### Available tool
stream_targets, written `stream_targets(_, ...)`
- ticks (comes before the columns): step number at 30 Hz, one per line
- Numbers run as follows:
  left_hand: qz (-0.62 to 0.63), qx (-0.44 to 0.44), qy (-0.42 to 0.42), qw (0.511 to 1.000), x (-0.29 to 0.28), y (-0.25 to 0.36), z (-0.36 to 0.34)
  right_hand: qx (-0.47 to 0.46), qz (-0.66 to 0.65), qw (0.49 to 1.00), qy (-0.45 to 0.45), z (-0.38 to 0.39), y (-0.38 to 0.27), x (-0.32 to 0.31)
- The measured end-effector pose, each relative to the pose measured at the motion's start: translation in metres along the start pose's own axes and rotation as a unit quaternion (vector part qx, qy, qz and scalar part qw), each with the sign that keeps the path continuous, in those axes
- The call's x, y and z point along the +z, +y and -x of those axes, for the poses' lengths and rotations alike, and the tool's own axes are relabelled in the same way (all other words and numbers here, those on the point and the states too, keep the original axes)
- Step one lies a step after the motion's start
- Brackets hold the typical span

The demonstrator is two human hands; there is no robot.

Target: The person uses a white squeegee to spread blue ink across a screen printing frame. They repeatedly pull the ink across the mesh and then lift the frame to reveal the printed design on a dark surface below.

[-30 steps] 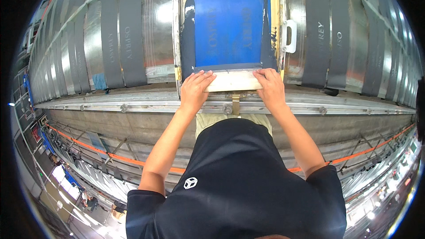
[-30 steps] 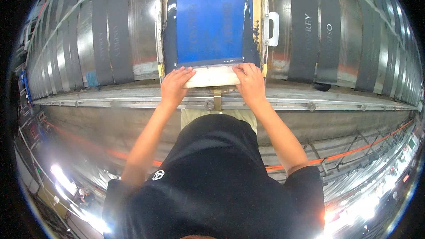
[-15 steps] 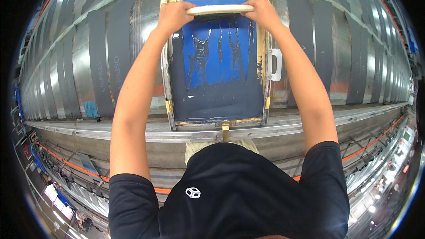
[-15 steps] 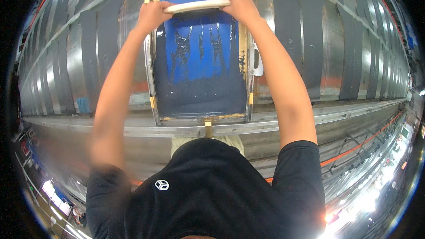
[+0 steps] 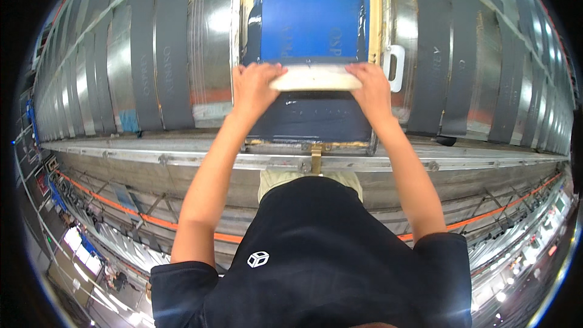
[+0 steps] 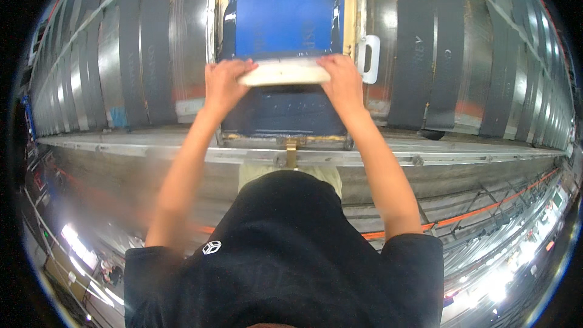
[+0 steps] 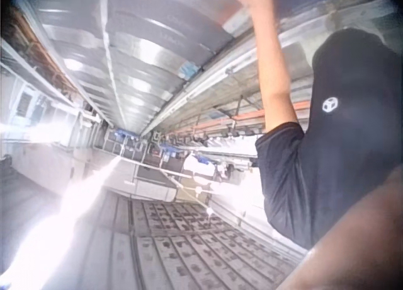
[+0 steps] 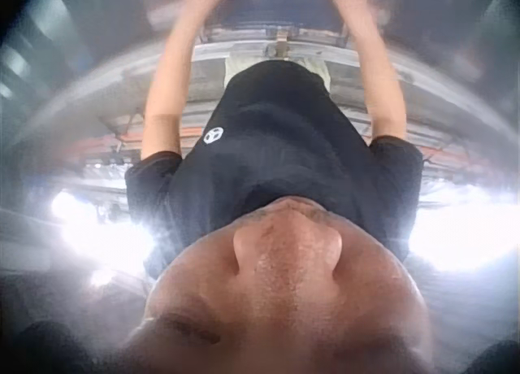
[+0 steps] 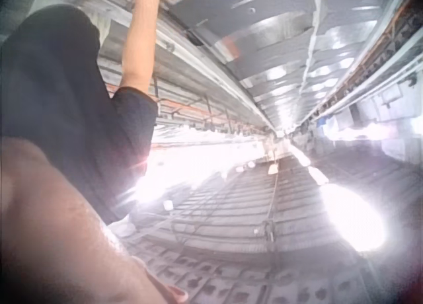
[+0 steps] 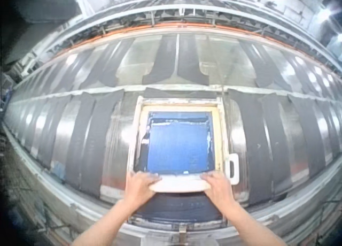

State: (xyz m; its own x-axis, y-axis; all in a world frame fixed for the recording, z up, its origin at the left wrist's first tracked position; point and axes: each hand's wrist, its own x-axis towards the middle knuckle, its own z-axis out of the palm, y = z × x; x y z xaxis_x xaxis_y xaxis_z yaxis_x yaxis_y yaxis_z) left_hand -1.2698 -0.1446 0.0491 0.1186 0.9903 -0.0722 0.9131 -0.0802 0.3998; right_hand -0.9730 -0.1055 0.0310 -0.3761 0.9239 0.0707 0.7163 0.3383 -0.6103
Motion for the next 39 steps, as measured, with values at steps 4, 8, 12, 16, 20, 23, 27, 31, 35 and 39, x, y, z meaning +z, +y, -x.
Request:
stream_targets(4,-0.004,-0.001,-0.014,1.000,0.020,0.013,0.088,0.002,0.000,1.000,-0.011,0.078,-0.022,0.005)
stream_targets(8,0.004,0.023,0.013,1.000,0.018,0.019,0.102,-0.011,0.013,1.000,-0.008,0.095,-0.030,0.004)
stream_targets(12,0.018,0.043,0.060,0.997,0.002,0.011,0.055,-0.037,0.028,0.999,-0.027,0.043,-0.028,-0.017)
stream_targets(16,0.081,0.098,0.136,0.983,0.008,-0.024,-0.048,-0.069,0.039,0.997,0.016,-0.058,0.010,-0.014)
stream_targets(20,0.084,0.034,0.073,0.993,-0.013,-0.032,-0.145,-0.077,0.097,0.992,0.021,-0.153,0.050,-0.019)
stream_targets(23,0.074,0.025,0.053,0.996,-0.024,-0.043,-0.196,-0.050,0.108,0.993,0.006,-0.205,0.059,-0.027)
stream_targets(27,0.052,0.027,0.051,0.997,-0.027,-0.062,-0.236,-0.013,0.075,0.997,-0.035,-0.247,0.064,-0.034)
stream_targets(31,0.035,-0.004,0.013,0.999,-0.027,-0.058,-0.247,0.012,0.068,0.998,-0.008,-0.252,0.070,-0.028)
stream_targets(35,0.047,-0.003,0.039,0.998,-0.016,-0.056,-0.226,0.024,0.085,0.996,-0.003,-0.232,0.067,-0.018)
stream_targets(39,0.042,0.023,0.044,0.998,-0.006,-0.041,-0.159,-0.025,0.098,0.995,0.000,-0.156,0.056,-0.008)
